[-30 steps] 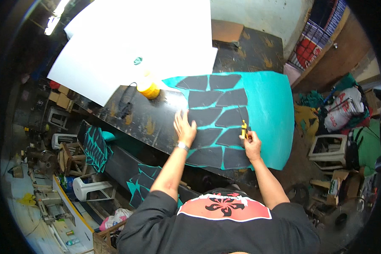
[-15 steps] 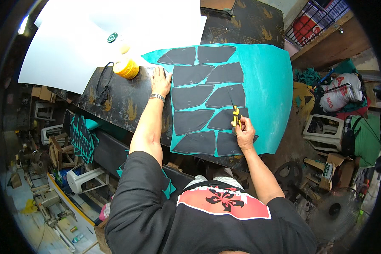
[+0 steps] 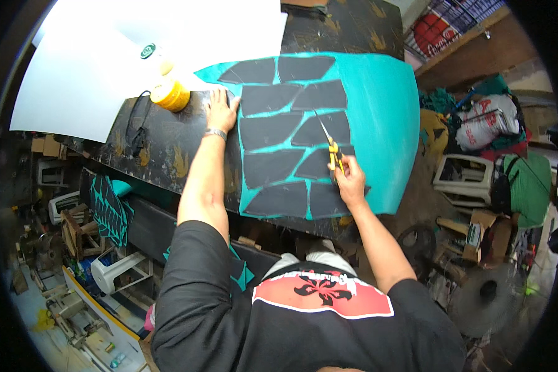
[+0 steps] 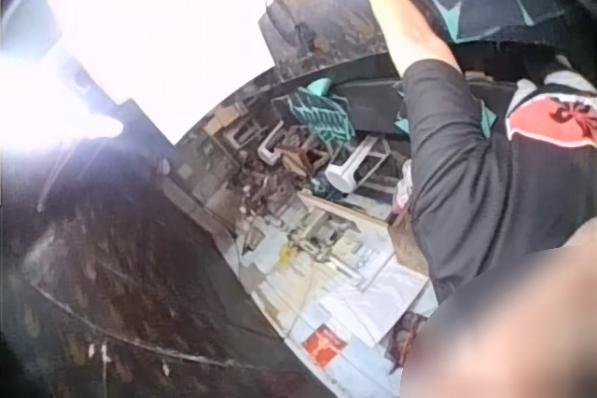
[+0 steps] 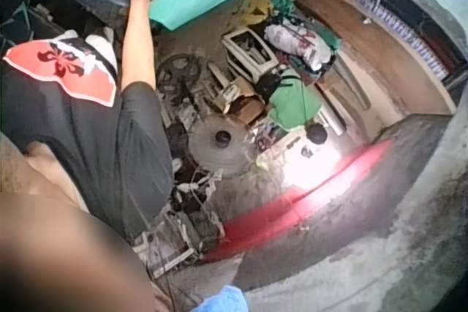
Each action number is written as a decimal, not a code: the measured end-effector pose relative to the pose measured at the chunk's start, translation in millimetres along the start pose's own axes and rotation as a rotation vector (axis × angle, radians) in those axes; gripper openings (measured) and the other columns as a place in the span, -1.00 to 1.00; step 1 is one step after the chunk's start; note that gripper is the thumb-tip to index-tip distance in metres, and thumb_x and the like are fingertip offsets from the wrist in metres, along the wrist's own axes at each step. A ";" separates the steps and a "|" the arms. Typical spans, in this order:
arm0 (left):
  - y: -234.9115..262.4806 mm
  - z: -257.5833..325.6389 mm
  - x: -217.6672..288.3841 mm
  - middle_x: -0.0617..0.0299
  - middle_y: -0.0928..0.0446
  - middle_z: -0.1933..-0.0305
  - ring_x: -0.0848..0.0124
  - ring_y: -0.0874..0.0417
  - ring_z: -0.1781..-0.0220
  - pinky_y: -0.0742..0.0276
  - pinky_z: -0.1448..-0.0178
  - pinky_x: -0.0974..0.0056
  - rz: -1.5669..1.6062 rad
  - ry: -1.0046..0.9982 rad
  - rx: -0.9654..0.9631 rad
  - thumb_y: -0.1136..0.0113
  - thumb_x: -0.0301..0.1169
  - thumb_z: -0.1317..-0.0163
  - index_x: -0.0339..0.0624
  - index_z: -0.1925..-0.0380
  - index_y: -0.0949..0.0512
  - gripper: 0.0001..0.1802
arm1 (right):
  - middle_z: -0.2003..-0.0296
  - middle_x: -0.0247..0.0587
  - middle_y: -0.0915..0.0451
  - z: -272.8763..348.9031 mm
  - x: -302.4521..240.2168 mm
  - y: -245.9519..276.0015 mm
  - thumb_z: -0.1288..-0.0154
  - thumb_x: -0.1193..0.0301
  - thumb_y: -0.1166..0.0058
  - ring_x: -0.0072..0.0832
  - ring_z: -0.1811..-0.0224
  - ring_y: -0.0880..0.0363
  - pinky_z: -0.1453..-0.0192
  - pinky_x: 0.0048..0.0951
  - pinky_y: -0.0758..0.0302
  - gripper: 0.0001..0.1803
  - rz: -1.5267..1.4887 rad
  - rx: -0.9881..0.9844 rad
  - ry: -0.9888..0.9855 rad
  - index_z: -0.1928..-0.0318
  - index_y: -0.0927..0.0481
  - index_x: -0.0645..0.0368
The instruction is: The person uses yellow-handled scissors to cut a teal foam sheet along pre-drawn black geometric outlines, separating multiple black shapes. After cutting, the person places the cut black pieces onto a separate teal sheet and arranges them in a row.
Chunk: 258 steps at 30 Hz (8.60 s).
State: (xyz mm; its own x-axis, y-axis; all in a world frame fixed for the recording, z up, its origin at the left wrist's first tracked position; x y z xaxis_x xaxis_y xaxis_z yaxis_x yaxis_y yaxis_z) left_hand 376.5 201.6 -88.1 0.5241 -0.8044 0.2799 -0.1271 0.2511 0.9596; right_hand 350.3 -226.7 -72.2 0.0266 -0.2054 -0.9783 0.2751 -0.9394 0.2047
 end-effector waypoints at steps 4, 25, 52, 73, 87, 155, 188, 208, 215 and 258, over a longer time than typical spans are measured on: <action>25.3 34.9 19.9 -0.19 -0.09 -0.54 0.00 -0.08 -0.58 -0.08 -0.53 -0.16 0.256 -0.039 -0.028 -0.25 0.21 -0.17 -0.22 -0.46 -0.13 0.04 | 0.41 -0.06 -0.56 -10.4 6.1 -5.2 -0.18 0.41 -0.20 -0.28 0.37 -0.59 0.25 -0.30 -0.49 -0.78 0.104 0.039 0.032 0.25 -0.46 0.22; -15.6 275.4 185.4 0.19 -0.11 -0.56 0.11 0.01 -0.61 0.18 -0.57 -0.28 0.174 -1.009 -0.202 -0.36 0.21 0.02 0.15 -0.40 -0.31 -0.03 | 0.50 -0.40 -0.52 249.2 -29.2 110.2 -0.31 0.15 -0.28 -0.66 0.55 -0.44 0.46 -0.60 -0.38 -0.69 -0.353 -0.241 -0.950 0.25 -0.50 0.09; -18.4 311.2 187.5 0.20 -0.09 -0.59 0.10 0.08 -0.64 0.38 -0.54 -0.38 0.058 -0.850 -0.151 -0.21 0.38 -0.05 0.18 -0.47 -0.21 0.03 | 0.49 -0.39 -0.48 248.3 -10.8 65.3 -0.30 0.00 -0.27 -0.61 0.50 -0.43 0.40 -0.57 -0.36 -0.56 -0.594 -0.025 -0.747 0.31 -0.50 0.11; -27.1 326.5 199.2 -0.08 0.03 -0.58 -0.27 0.13 -0.59 0.21 -0.36 -0.66 0.042 -0.772 -0.245 -0.08 -0.44 -0.26 0.28 -0.50 -0.12 -0.21 | 0.45 -0.37 -0.53 215.6 -24.2 77.0 -0.22 0.02 -0.36 -0.58 0.46 -0.52 0.39 -0.52 -0.47 -0.57 -0.824 -0.051 -0.895 0.28 -0.54 0.10; -7.8 354.0 160.3 -0.04 -0.06 -0.55 -0.18 0.07 -0.60 0.23 -0.45 -0.57 0.174 -0.776 -0.270 -0.18 -0.46 -0.20 0.23 -0.46 -0.19 -0.20 | 0.36 -0.24 -0.60 222.7 -16.2 78.0 -0.29 -0.03 -0.26 -0.45 0.35 -0.57 0.33 -0.49 -0.52 -0.52 -1.098 -0.199 -0.895 0.17 -0.59 0.18; 79.6 364.8 137.5 -0.03 -0.51 -0.30 0.10 -0.36 -0.47 -0.08 -0.58 0.08 1.090 -0.517 -0.473 0.21 -0.69 -0.15 -0.24 -0.21 -0.52 -0.40 | 0.46 -0.37 -0.51 173.0 -93.6 37.7 -0.28 0.01 -0.29 -0.59 0.47 -0.50 0.46 -0.57 -0.42 -0.62 -0.739 -0.226 -0.894 0.30 -0.49 0.01; 106.0 363.5 139.7 -0.14 -0.47 -0.32 0.03 -0.37 -0.46 -0.10 -0.57 0.04 1.091 -0.534 -0.438 0.16 -0.68 -0.07 -0.33 -0.18 -0.54 -0.39 | 0.48 -0.41 -0.56 50.8 -66.2 23.0 -0.26 0.10 -0.34 -0.62 0.50 -0.54 0.44 -0.54 -0.54 -0.69 -0.804 -0.283 -0.865 0.21 -0.57 -0.02; 119.3 361.6 155.2 -0.11 -0.49 -0.30 0.03 -0.38 -0.46 -0.16 -0.55 0.05 1.109 -0.493 -0.350 0.11 -0.74 -0.09 -0.29 -0.14 -0.58 -0.42 | 0.48 -0.38 -0.53 -45.6 -67.9 9.9 -0.18 0.10 -0.41 -0.57 0.51 -0.52 0.54 -0.58 -0.47 -0.62 -0.828 -0.440 -0.848 0.19 -0.57 0.04; 123.4 364.7 161.1 -0.13 -0.49 -0.29 0.01 -0.40 -0.44 -0.20 -0.53 0.06 1.069 -0.500 -0.316 0.10 -0.76 -0.07 -0.31 -0.10 -0.60 -0.44 | 0.48 -0.38 -0.47 -78.8 -59.1 4.1 -0.13 -0.05 -0.40 -0.53 0.51 -0.48 0.52 -0.55 -0.44 -0.52 -0.770 -0.553 -0.858 0.22 -0.53 0.01; 85.9 386.2 142.4 0.18 -0.60 -0.19 0.15 -0.54 -0.30 -0.38 -0.40 -0.02 0.556 -0.642 -0.216 -0.10 -0.61 -0.09 0.02 -0.06 -0.65 -0.50 | 0.51 -0.35 -0.50 -179.8 -28.1 -30.7 -0.25 0.02 -0.32 -0.58 0.54 -0.47 0.51 -0.64 -0.45 -0.59 -0.665 -0.636 -0.679 0.27 -0.50 0.07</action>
State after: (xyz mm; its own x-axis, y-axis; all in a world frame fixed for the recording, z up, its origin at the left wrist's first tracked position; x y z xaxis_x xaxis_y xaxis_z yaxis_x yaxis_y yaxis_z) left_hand 115.0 -99.3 45.5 -0.1497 -0.6661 0.7307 -0.0268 0.7415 0.6705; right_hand 513.8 -142.8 -56.6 -0.7780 -0.0071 -0.6282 0.4819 -0.6483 -0.5895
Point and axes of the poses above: each hand's wrist, its own z-axis away from the middle knuckle, its own y-axis out of the back of the hand, x = y × z, the point moved 3 cm from there along -z, towards the middle knuckle
